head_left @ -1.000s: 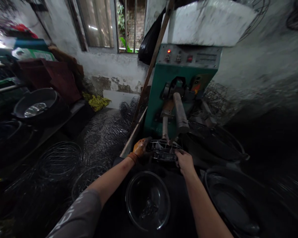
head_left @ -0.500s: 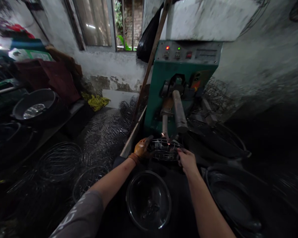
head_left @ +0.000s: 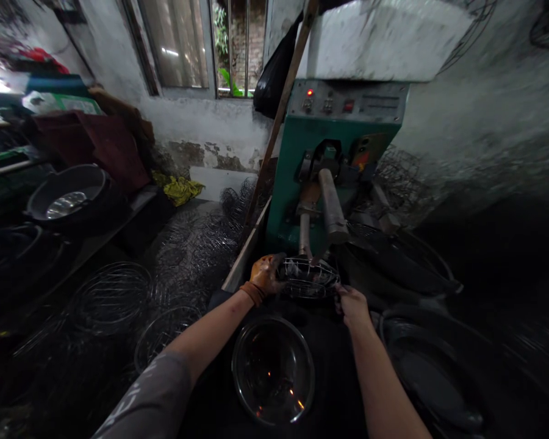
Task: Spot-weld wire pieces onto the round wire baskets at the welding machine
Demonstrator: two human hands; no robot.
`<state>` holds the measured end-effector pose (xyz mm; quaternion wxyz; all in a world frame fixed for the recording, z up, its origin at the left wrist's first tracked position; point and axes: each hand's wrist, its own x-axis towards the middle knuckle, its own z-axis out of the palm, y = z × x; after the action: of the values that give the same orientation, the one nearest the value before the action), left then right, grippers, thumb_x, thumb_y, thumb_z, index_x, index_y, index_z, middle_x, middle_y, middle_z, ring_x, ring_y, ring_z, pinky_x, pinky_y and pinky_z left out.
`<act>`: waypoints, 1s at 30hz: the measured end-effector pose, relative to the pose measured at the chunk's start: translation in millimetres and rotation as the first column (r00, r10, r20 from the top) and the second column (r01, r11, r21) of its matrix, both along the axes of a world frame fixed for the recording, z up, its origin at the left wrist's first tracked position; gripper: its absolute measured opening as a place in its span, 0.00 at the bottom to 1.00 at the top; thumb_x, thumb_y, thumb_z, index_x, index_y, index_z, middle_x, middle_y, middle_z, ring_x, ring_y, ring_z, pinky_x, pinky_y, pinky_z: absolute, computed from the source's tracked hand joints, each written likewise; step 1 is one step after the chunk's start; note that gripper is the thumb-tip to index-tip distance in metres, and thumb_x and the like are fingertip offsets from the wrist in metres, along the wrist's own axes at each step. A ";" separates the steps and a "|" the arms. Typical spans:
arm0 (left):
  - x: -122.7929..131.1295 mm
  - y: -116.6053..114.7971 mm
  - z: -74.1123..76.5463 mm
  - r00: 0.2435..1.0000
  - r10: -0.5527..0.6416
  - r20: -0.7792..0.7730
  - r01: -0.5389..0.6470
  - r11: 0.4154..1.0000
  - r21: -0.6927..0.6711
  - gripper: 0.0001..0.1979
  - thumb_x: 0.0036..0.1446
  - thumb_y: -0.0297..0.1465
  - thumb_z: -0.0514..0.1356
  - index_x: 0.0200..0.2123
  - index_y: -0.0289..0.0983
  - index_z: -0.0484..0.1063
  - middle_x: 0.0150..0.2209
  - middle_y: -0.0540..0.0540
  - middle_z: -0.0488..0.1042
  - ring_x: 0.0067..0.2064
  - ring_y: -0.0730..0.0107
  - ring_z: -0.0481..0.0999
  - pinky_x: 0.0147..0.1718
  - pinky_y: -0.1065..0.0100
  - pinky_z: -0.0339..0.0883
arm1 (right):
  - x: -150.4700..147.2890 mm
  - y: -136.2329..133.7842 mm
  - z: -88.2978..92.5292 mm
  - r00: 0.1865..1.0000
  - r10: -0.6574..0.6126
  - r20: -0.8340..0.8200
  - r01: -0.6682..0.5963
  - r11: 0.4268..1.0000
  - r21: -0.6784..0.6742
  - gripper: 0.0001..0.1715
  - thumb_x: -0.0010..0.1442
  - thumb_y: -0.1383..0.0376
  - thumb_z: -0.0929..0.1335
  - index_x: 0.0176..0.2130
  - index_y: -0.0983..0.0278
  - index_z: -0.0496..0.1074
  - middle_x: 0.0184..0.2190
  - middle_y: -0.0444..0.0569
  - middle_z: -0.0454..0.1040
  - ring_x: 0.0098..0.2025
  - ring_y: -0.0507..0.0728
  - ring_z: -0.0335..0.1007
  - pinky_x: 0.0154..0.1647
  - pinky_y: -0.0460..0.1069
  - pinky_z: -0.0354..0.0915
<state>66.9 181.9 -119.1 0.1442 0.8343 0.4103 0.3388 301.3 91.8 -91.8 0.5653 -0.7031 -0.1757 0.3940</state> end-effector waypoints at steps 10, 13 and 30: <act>8.8 4.4 0.5 0.996 -0.007 -0.086 0.007 1.000 0.007 0.40 0.48 0.44 0.69 0.63 0.36 0.69 0.54 0.38 0.78 0.55 0.48 0.78 0.54 0.52 0.74 | 12.2 3.9 -12.8 1.000 0.020 0.006 -0.020 0.999 -0.038 0.21 0.51 0.54 0.76 0.25 0.61 0.63 0.10 0.34 0.58 0.10 0.47 0.49 0.09 0.42 0.44; 9.4 5.6 -2.4 0.996 -0.004 -0.087 0.003 1.000 -0.010 0.39 0.49 0.46 0.69 0.63 0.37 0.70 0.55 0.39 0.78 0.55 0.49 0.78 0.55 0.53 0.73 | 13.4 2.8 -15.3 1.000 0.021 0.008 -0.020 0.999 -0.036 0.21 0.50 0.54 0.76 0.26 0.62 0.65 0.10 0.35 0.59 0.10 0.47 0.49 0.09 0.42 0.43; 33.9 1.3 36.9 0.947 -0.045 -0.317 0.031 0.998 -0.051 0.41 0.49 0.45 0.70 0.64 0.38 0.67 0.55 0.36 0.76 0.55 0.42 0.76 0.55 0.48 0.70 | 19.3 1.7 -25.8 0.998 0.006 0.064 -0.001 0.997 -0.078 0.23 0.48 0.54 0.77 0.24 0.60 0.62 0.09 0.36 0.58 0.10 0.49 0.50 0.10 0.44 0.47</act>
<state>100.8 183.3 -82.2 0.1016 0.8823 0.4196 0.1874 320.6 93.5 -117.7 0.5308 -0.7365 -0.1796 0.3789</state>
